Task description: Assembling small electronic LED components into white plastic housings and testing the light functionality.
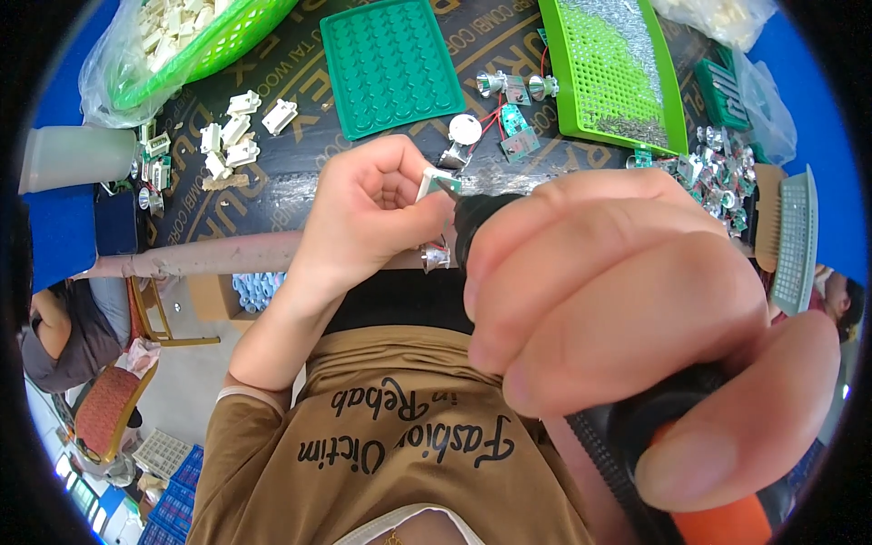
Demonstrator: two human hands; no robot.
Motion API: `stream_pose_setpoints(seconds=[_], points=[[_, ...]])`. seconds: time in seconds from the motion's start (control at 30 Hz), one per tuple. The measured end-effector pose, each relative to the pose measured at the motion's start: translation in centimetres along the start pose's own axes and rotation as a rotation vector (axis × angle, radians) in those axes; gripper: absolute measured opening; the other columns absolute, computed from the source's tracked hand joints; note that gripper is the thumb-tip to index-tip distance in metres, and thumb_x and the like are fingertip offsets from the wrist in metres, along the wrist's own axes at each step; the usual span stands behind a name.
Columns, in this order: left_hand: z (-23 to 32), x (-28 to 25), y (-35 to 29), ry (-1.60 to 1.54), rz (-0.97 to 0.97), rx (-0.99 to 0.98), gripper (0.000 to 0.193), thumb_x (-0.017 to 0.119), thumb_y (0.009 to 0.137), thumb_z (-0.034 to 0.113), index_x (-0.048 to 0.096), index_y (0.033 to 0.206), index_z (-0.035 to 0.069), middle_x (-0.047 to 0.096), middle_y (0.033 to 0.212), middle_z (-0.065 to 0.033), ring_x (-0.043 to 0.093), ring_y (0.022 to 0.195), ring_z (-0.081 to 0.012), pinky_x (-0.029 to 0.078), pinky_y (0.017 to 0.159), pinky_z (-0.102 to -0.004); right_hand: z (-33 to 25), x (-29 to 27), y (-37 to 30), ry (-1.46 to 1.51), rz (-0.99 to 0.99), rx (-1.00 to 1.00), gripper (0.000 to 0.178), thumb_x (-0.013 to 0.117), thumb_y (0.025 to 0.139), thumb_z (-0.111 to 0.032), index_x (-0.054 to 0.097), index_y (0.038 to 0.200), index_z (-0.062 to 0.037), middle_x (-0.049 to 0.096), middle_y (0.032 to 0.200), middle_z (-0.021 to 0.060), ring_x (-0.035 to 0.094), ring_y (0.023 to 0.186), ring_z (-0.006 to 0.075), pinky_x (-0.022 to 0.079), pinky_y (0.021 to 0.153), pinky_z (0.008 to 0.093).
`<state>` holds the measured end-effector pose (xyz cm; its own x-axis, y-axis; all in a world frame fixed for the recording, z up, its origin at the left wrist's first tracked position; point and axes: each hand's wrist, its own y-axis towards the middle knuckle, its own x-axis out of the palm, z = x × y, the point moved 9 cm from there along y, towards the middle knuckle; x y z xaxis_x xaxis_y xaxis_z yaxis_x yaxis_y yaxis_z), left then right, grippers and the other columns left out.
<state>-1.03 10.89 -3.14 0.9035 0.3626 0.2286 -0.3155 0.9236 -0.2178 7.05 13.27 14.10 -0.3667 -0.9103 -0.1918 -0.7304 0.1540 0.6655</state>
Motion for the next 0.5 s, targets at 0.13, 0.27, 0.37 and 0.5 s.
stream_pose_setpoints(seconds=[0.13,0.27,0.37,0.5], points=[[0.0,0.8,-0.1,-0.026,-0.109,-0.021,0.009,0.061,0.077,0.002,0.052,0.078,0.001,0.062,0.072,-0.0056,0.057,0.06,-0.0055,0.046,0.053,-0.0172,-1.0,-2.5,-0.6,-0.006,0.185,-0.095,0.073,0.068,0.054,-0.065,0.049,0.1,-0.0116,0.048,0.072,0.0014,0.045,0.055,0.0109,0.036,0.053,0.0231],[0.3,1.0,-0.1,-0.126,-0.137,0.006,0.009,0.06,0.077,0.0,0.056,0.085,-0.001,0.063,0.079,-0.0068,0.059,0.068,-0.008,0.048,0.062,-0.0204,-2.4,-6.4,-2.4,-0.004,0.562,-0.125,0.074,0.07,0.048,-0.066,0.052,0.092,-0.0093,0.042,0.074,0.0013,0.039,0.061,0.0107,0.028,0.062,0.0268],[2.0,0.9,-0.1,-0.16,-0.107,0.242,0.025,0.066,0.073,-0.001,0.061,0.097,-0.001,0.056,0.097,-0.0061,0.056,0.077,-0.0051,0.044,0.059,-0.017,0.2,-12.0,-2.4,0.33,0.53,-0.012,0.09,0.048,0.06,-0.076,0.05,0.113,-0.0032,0.041,0.074,0.0059,0.036,0.067,0.0169,0.027,0.063,0.0303],[2.1,0.5,-0.4,-0.127,-0.103,0.342,0.024,0.063,0.074,-0.006,0.059,0.097,-0.002,0.055,0.095,-0.005,0.054,0.077,-0.006,0.043,0.061,-0.0172,3.2,-18.3,-3.3,0.036,0.671,0.027,0.083,0.04,0.069,-0.076,0.05,0.098,0.0005,0.05,0.067,0.0115,0.046,0.06,0.0212,0.038,0.057,0.0335]])
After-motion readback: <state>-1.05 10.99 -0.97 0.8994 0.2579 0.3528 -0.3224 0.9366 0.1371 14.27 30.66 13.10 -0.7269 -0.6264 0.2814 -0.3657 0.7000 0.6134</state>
